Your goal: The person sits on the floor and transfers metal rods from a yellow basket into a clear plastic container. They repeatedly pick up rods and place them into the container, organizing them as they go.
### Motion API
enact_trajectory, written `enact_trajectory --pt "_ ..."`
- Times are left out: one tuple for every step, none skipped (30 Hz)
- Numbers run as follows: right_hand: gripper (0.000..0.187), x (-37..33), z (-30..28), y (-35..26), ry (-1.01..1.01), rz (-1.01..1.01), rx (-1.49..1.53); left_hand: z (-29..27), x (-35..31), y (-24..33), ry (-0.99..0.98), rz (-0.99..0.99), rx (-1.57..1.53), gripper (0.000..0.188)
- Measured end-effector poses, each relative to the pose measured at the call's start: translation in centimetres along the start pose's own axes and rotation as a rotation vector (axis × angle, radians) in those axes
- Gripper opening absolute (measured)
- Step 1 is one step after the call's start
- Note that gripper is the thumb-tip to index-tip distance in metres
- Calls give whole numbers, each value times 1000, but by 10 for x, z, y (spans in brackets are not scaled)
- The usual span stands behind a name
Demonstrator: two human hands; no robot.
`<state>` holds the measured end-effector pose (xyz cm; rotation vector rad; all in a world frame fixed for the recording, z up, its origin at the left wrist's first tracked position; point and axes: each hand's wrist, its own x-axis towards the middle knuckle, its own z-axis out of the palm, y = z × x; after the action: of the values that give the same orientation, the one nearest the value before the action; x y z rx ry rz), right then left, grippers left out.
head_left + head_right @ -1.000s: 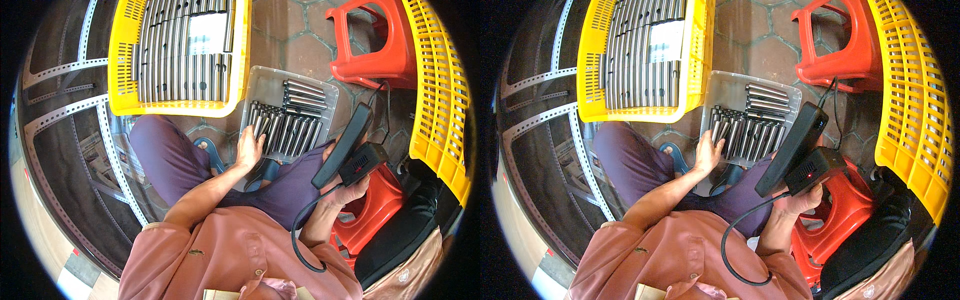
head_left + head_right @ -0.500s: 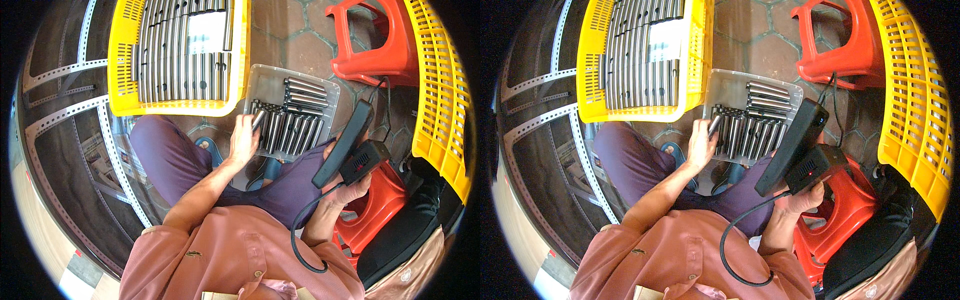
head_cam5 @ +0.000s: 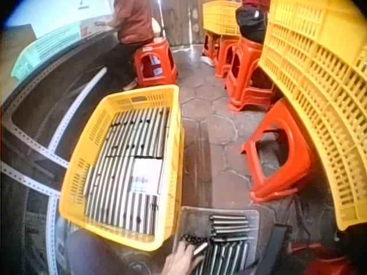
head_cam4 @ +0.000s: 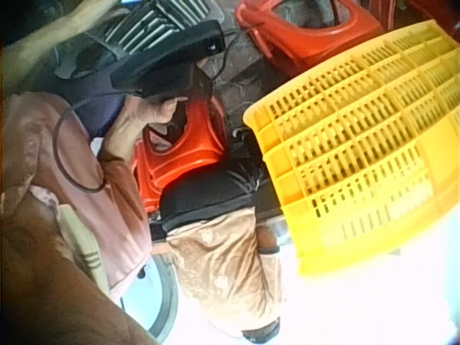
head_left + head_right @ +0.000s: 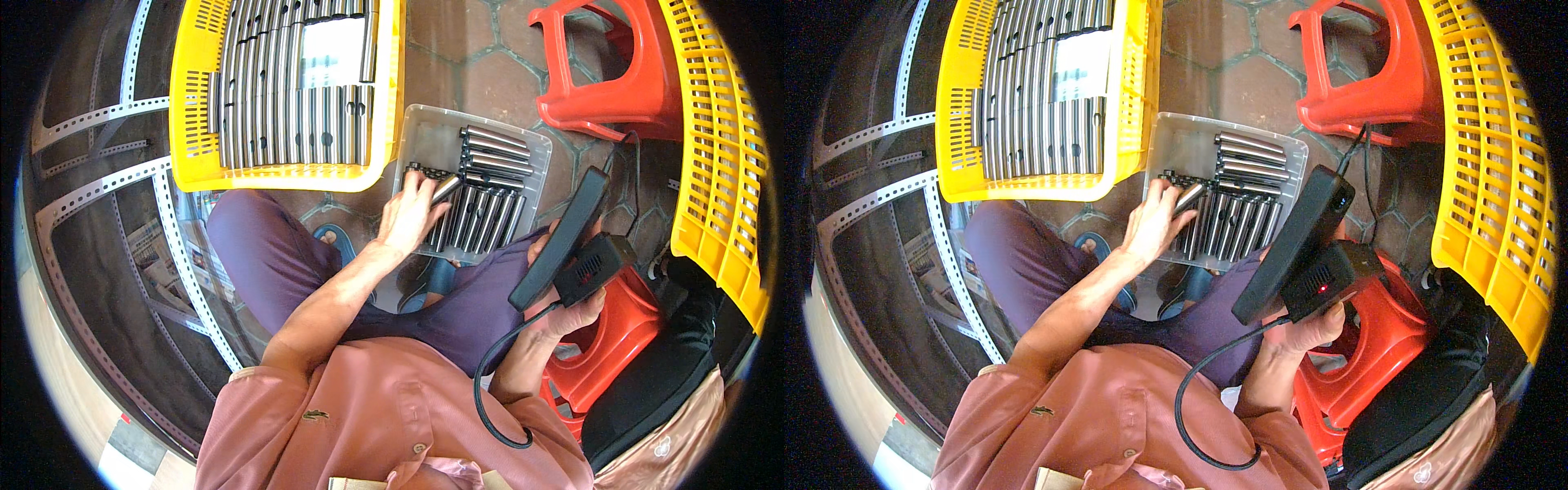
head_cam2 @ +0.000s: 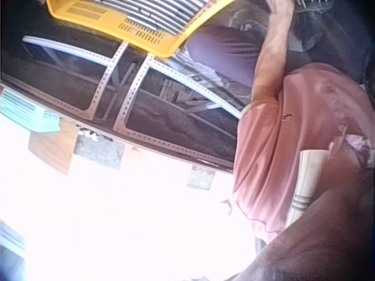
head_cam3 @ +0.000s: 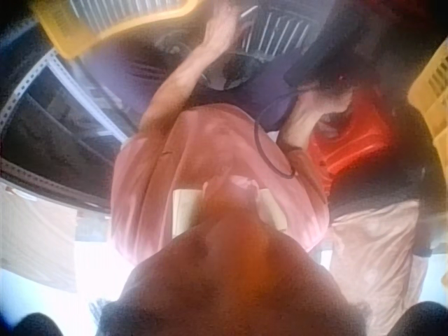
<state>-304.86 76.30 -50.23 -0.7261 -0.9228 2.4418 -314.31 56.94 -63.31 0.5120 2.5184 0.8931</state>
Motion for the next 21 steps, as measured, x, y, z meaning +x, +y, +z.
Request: enact_trajectory --pt "99 0 1 0 4 -11 -7 0 8 10 -8 19 -8 40" --pt "99 1 2 0 11 -23 -13 0 19 19 -55 54 -9 38" --pt "99 1 1 -1 12 -23 -12 0 31 28 -97 88 -12 37" --pt "99 0 0 -2 14 -25 -12 3 44 38 -92 142 7 35" --pt "98 -1 -1 -3 17 -28 -11 10 58 47 -87 197 25 34" --pt "99 -2 -1 -4 10 -26 -13 22 70 51 -119 279 94 35" --pt "99 -3 -1 -4 1 -26 -14 37 81 51 -124 399 174 35" --pt "99 -3 0 -4 -10 -25 -16 57 90 47 -132 451 274 36" --pt "99 -4 1 -4 7 -29 -20 67 95 50 -147 508 372 36" --pt "100 -5 3 -5 22 -31 -23 76 93 50 -172 521 409 42" --pt "101 -6 3 -5 28 -31 -26 82 89 46 -130 560 396 44" --pt "101 -8 2 -6 42 -35 -29 84 83 42 -96 605 384 46" --pt "102 -10 0 -8 47 -36 -31 85 78 39 -60 648 372 48" --pt "102 -10 -2 -9 49 -36 -34 87 74 37 -203 608 398 53" --pt "102 -10 -4 -7 39 -37 -17 91 68 29 -212 626 426 55" --pt "102 -9 -5 -7 27 -35 0 96 63 21 -196 621 382 57" --pt "102 -8 -7 -6 14 -32 15 101 59 13 -179 614 337 59" --pt "103 -7 -12 -6 17 -10 29 88 56 19 -229 589 361 60" --pt "105 -9 -16 -7 20 5 41 77 54 24 -188 561 339 63" --pt "106 -9 -18 -9 22 21 53 68 50 26 -143 486 357 66" --pt "106 -7 -18 -9 -24 20 59 57 45 27 -95 409 380 69"
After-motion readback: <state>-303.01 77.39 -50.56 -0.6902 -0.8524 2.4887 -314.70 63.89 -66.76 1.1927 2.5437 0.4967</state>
